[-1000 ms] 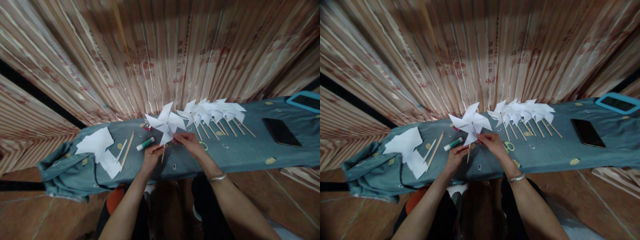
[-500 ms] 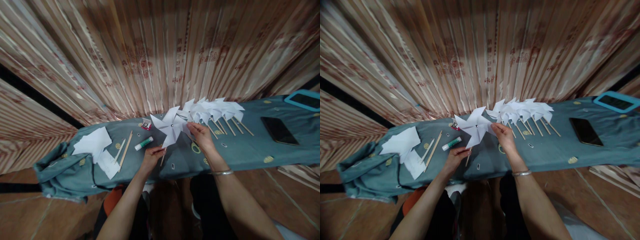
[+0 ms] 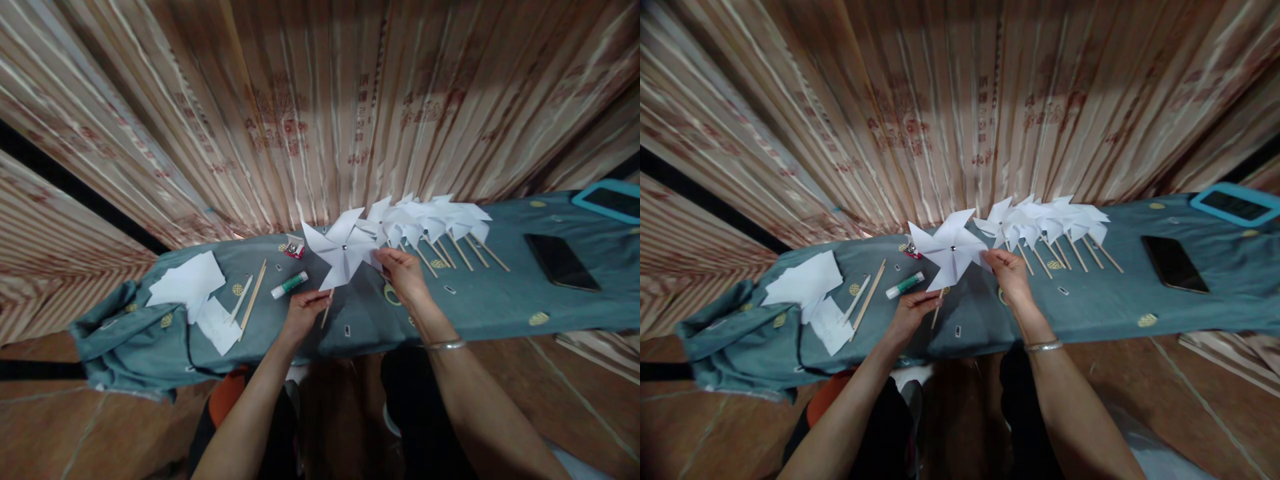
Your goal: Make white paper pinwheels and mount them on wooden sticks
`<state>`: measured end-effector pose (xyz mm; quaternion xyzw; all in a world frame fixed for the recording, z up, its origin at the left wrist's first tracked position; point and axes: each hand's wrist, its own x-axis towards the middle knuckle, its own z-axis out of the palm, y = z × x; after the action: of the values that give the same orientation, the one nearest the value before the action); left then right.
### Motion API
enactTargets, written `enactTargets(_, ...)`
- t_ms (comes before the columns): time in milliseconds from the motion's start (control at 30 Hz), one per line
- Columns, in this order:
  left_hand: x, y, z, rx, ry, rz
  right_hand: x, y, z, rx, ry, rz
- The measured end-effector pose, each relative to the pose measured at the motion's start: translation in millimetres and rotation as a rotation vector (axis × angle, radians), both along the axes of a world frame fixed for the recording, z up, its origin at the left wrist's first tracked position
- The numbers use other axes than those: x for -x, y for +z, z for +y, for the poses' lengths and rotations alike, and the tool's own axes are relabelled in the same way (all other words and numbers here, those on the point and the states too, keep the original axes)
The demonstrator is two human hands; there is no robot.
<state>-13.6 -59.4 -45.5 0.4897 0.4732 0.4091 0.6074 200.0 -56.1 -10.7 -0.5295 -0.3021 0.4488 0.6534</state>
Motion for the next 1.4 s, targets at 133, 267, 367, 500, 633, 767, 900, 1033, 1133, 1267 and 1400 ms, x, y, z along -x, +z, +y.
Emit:
enactTargets(133,-1,0.7,0,0.029,-0.009,-0.002,1,2.3,-2,0.036,0.142,0.045)
enactTargets(267,-1,0.1,0,0.028,-0.003,-0.006,3,0.8,-3,0.054,0.217,0.032)
enactTargets(367,-1,-0.6,0,0.011,-0.004,0.0,5,-0.3,-3,0.048,0.207,0.032)
enactTargets(500,-2,-2.1,0,0.002,0.013,-0.007,11,0.5,-3,0.067,0.205,0.078)
enactTargets(633,-2,-3.3,0,0.012,0.046,-0.02,19,0.6,-3,0.095,0.224,0.094)
enactTargets(767,-2,-2.5,0,0.007,0.048,-0.033,25,0.5,-5,0.094,0.264,0.109)
enactTargets(900,-2,-1.5,0,0.001,0.048,-0.041,26,1.4,-6,0.098,0.265,0.171)
enactTargets(1033,-2,-1.5,0,-0.005,0.054,-0.032,30,0.3,-6,0.098,0.287,0.206)
enactTargets(1133,-2,-0.8,0,-0.012,0.046,-0.026,35,-1.2,-6,0.074,0.286,0.219)
enactTargets(1267,-3,0.4,-1,-0.021,0.032,-0.042,38,-1.1,-6,0.076,0.264,0.188)
enactTargets(1400,-1,-0.1,0,0.002,0.052,-0.053,28,0.9,-4,0.049,0.206,0.083)
